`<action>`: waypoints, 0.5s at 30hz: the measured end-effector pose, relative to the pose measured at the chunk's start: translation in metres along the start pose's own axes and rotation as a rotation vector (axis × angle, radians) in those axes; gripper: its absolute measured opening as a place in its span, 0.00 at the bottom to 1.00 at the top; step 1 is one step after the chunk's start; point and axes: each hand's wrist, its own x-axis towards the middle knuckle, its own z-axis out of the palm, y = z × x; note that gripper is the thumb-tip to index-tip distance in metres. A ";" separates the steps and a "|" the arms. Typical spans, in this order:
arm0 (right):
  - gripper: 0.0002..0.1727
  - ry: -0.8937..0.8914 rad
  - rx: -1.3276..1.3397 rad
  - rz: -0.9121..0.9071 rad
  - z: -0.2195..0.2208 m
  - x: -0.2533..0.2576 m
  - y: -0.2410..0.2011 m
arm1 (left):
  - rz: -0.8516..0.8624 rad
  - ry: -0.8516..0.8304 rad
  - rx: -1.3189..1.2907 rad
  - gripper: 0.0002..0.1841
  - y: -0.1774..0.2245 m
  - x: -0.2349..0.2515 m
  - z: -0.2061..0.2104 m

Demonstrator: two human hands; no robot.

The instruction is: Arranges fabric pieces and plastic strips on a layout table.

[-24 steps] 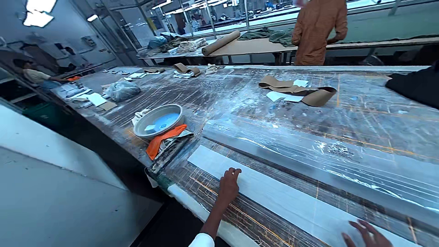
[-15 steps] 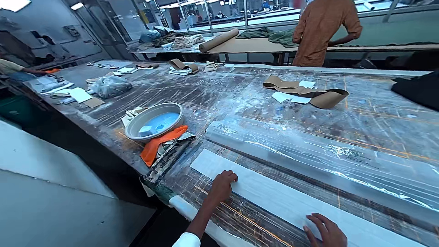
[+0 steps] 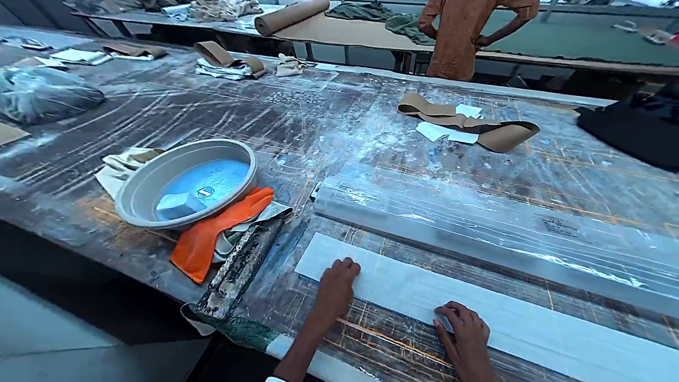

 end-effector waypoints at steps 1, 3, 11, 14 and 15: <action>0.21 0.007 -0.004 -0.002 0.000 -0.001 0.000 | -0.035 -0.074 0.010 0.14 -0.012 0.000 -0.006; 0.21 0.025 0.007 -0.008 -0.001 0.002 0.000 | -0.052 -0.148 0.010 0.12 -0.028 -0.003 -0.021; 0.20 0.052 0.004 -0.004 0.000 0.002 0.001 | -0.107 -0.142 0.018 0.09 -0.075 -0.011 -0.044; 0.20 0.051 0.001 -0.002 0.001 0.002 0.001 | -0.039 0.097 -0.019 0.14 -0.081 -0.009 -0.035; 0.20 0.054 -0.003 -0.001 0.002 0.001 0.002 | -0.052 0.082 0.000 0.14 -0.081 -0.008 -0.032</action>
